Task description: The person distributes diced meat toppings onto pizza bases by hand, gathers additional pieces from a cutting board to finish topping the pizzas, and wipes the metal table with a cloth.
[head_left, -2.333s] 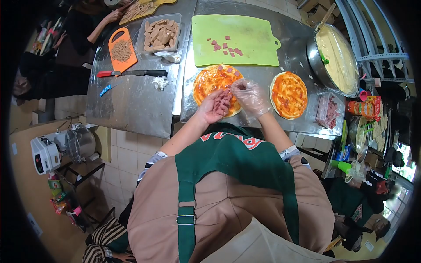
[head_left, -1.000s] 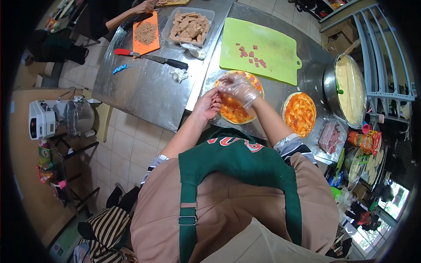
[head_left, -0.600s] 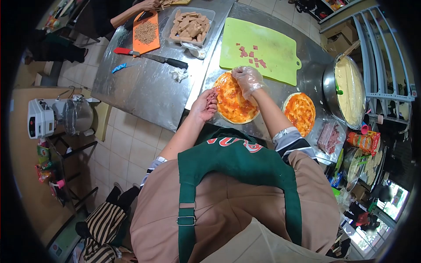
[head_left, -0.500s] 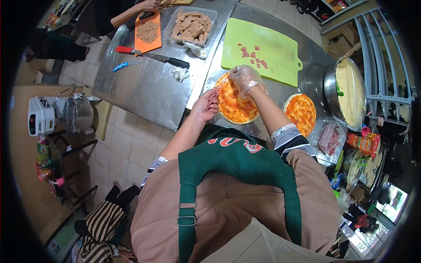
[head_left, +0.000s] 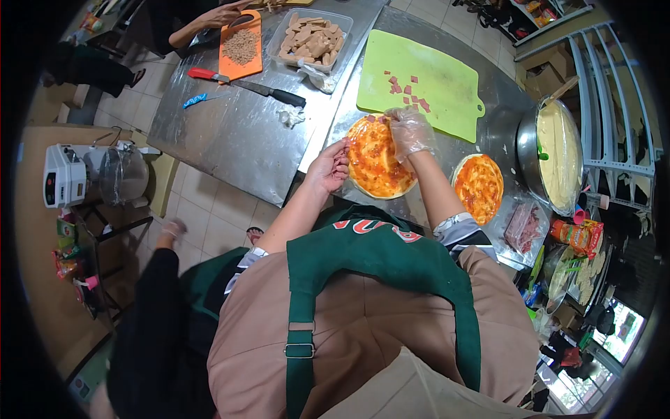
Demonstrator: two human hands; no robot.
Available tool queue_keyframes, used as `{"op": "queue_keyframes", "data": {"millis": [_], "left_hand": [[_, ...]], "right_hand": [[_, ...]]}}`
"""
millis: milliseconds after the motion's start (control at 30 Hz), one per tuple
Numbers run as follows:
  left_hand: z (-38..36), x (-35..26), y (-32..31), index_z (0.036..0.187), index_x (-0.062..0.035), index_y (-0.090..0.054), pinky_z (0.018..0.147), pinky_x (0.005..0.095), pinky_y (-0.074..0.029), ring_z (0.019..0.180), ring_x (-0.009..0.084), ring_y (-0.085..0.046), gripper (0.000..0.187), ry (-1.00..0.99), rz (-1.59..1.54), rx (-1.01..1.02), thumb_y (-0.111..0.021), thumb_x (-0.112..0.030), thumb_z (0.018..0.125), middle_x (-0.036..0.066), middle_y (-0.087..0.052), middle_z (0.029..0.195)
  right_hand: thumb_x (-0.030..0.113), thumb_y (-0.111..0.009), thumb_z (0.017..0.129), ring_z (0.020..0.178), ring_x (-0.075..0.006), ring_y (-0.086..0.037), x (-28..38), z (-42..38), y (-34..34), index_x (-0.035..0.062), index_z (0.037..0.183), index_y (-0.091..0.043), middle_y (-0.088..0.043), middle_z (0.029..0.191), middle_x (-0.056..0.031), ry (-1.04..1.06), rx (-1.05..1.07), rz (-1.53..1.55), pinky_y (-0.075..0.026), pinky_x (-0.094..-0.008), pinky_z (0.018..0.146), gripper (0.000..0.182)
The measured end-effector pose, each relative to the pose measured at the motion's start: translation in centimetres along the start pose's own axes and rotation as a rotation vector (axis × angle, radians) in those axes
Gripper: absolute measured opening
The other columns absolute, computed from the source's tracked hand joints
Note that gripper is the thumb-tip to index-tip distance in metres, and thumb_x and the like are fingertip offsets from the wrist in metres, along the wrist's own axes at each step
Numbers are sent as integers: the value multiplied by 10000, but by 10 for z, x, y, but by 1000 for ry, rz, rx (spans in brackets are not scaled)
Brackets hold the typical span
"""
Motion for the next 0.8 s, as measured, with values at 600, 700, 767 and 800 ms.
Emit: {"op": "queue_keyframes", "data": {"millis": [600, 700, 767, 800], "left_hand": [[14, 3, 9, 777, -103, -516, 297, 125, -176, 390, 6, -308, 131, -2, 63, -1, -522, -233, 797, -50, -465, 598], [16, 6, 12, 805, -102, -516, 299, 124, -187, 401, 11, -320, 133, 29, 74, 30, -513, -236, 801, -42, -469, 616], [13, 5, 9, 814, -104, -517, 300, 125, -195, 404, 15, -326, 133, 25, 72, 32, -507, -237, 803, -37, -471, 623], [9, 1, 6, 814, -108, -519, 302, 125, -194, 409, 20, -328, 130, -7, 8, 13, -503, -237, 806, -27, -480, 632]], "right_hand": [[242, -546, 695, 700, -194, -567, 46, -22, -13, 89, 767, -608, -587, 724, -109, 69, 324, 597, -430, -296, 647, 180], [257, -562, 681, 661, -173, -567, 41, -20, -20, 83, 712, -610, -590, 679, -88, -26, 328, 584, -427, -286, 618, 183], [237, -575, 668, 691, -178, -569, 38, -15, -19, 80, 708, -610, -595, 715, -83, -37, 312, 582, -435, -286, 634, 166], [218, -587, 655, 721, -182, -570, 36, -12, -18, 76, 704, -610, -600, 750, -78, -49, 294, 580, -442, -286, 650, 152]]}}
Point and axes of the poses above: each hand's wrist, its own z-axis towards the middle knuckle, its own y-axis out of the back of the hand, x = y × z, the point moved 4 cm from there along z, towards the middle knuckle
